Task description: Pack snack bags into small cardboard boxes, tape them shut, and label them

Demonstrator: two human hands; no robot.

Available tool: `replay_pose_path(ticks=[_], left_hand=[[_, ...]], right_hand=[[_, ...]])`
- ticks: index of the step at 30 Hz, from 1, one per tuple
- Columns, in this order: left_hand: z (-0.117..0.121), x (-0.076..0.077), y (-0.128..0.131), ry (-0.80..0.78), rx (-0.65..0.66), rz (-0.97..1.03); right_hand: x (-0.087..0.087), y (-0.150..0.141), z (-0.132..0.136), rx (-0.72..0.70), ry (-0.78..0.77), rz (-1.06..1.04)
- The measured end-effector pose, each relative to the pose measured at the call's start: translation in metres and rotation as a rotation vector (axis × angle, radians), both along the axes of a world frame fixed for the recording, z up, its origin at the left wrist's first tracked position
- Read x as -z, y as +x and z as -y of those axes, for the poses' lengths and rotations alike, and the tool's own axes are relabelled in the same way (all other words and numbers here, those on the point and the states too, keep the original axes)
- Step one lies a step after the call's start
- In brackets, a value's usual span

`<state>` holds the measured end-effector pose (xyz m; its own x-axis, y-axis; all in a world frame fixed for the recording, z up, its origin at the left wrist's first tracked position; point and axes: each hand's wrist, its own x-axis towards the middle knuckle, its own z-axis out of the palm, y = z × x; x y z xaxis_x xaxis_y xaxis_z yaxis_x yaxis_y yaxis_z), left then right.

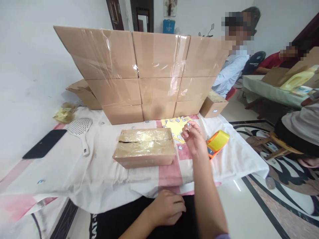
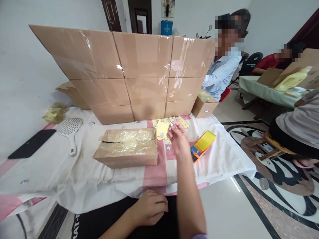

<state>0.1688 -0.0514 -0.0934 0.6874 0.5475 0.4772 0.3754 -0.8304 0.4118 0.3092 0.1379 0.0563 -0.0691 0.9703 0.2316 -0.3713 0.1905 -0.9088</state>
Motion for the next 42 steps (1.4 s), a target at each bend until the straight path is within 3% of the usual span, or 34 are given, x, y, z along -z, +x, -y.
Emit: replay_pose_path(ticks=[3,7,10,13,15,16,18,19,20,22,25,27,34,38,42], left_hand=[[0.000,0.009,-0.003,-0.021,-0.034,0.005],[0.001,0.012,-0.003,-0.060,-0.057,0.003],[0.001,-0.007,-0.001,0.016,-0.064,0.024],[0.000,-0.045,-0.016,0.163,-0.142,0.004],[-0.004,-0.072,-0.043,0.272,-0.270,0.051],[-0.009,-0.084,-0.061,0.420,-0.452,0.146],[-0.023,-0.101,-0.099,0.557,-0.715,0.290],[-0.032,-0.106,-0.117,0.645,-0.914,0.374],[-0.042,-0.107,-0.132,0.623,-1.052,0.421],[-0.059,-0.104,-0.151,0.401,-1.173,0.499],[-0.072,-0.092,-0.154,-0.015,-1.168,0.689],[-0.076,-0.085,-0.147,-0.150,-1.162,0.829],[-0.087,-0.084,-0.145,-0.142,-1.144,0.952],[-0.091,-0.088,-0.143,-0.136,-1.055,1.161],[-0.092,-0.090,-0.137,-0.130,-1.054,1.196]], right_hand=[[0.003,-0.006,0.029,0.041,0.004,-0.266],[0.013,0.002,0.049,0.104,-0.011,-0.306],[0.022,0.011,0.053,0.059,-0.016,-0.294],[0.032,0.012,0.053,0.068,-0.041,-0.220],[0.039,0.008,0.053,0.098,-0.109,-0.121],[0.042,0.005,0.052,0.108,-0.147,-0.074],[0.047,-0.003,0.051,0.107,-0.198,-0.020],[0.049,-0.006,0.050,0.094,-0.207,-0.015],[0.051,-0.009,0.049,0.076,-0.209,-0.021],[0.055,-0.014,0.047,0.030,-0.207,-0.041],[0.063,-0.014,0.045,-0.075,-0.206,-0.041],[0.069,-0.011,0.045,-0.144,-0.198,-0.005],[0.079,0.006,0.052,-0.192,-0.130,0.105],[0.076,0.015,0.055,-0.235,-0.078,0.089],[0.070,0.020,0.060,-0.319,0.003,0.127]])
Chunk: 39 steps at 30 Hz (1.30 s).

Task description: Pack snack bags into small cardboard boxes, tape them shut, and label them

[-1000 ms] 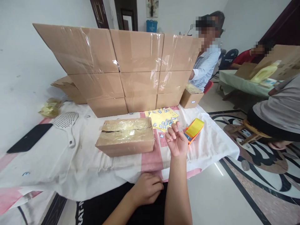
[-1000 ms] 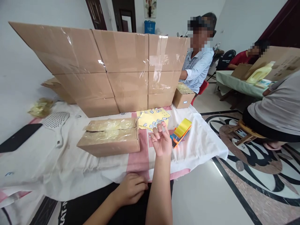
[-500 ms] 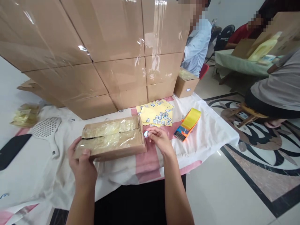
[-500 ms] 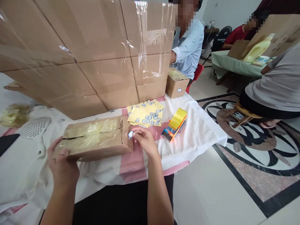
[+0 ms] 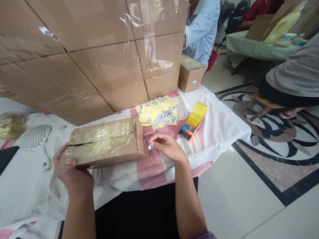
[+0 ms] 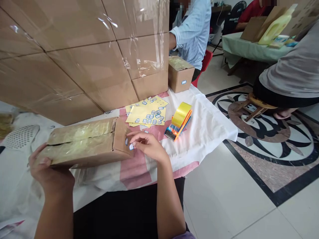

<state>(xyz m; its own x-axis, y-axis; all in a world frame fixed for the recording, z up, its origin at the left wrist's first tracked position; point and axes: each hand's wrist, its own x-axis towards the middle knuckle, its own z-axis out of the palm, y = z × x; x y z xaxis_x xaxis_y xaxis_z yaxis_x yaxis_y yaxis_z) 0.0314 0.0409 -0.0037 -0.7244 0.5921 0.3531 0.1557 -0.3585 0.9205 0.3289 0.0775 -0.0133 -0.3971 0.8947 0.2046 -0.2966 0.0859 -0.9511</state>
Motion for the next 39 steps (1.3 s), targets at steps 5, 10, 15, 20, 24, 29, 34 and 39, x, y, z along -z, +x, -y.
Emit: replay_pose_path(ticks=[5,10,15,20,24,29,34,39], left_hand=[[-0.002,0.001,0.001,0.035,-0.015,-0.054],[-0.003,0.003,-0.001,0.067,0.000,-0.032],[-0.005,0.005,-0.003,0.092,0.036,-0.033],[-0.005,0.004,-0.002,0.080,0.043,-0.022],[-0.005,0.002,0.000,0.044,0.036,-0.041],[-0.005,0.005,-0.003,0.056,0.032,-0.066],[-0.005,0.007,-0.004,0.039,0.031,-0.082],[-0.005,0.006,-0.001,0.062,0.025,-0.074]], right_hand=[[-0.001,-0.003,0.001,0.080,0.078,0.014],[0.007,-0.015,-0.002,0.243,-0.019,0.017],[0.012,-0.028,-0.004,0.210,-0.185,-0.039],[0.013,-0.032,-0.004,0.186,-0.172,-0.008],[0.010,-0.030,-0.003,0.170,-0.156,0.003],[0.008,-0.029,-0.002,0.177,-0.139,0.025],[0.007,-0.033,-0.001,0.191,-0.142,0.026],[0.004,-0.037,0.003,0.309,-0.138,0.087]])
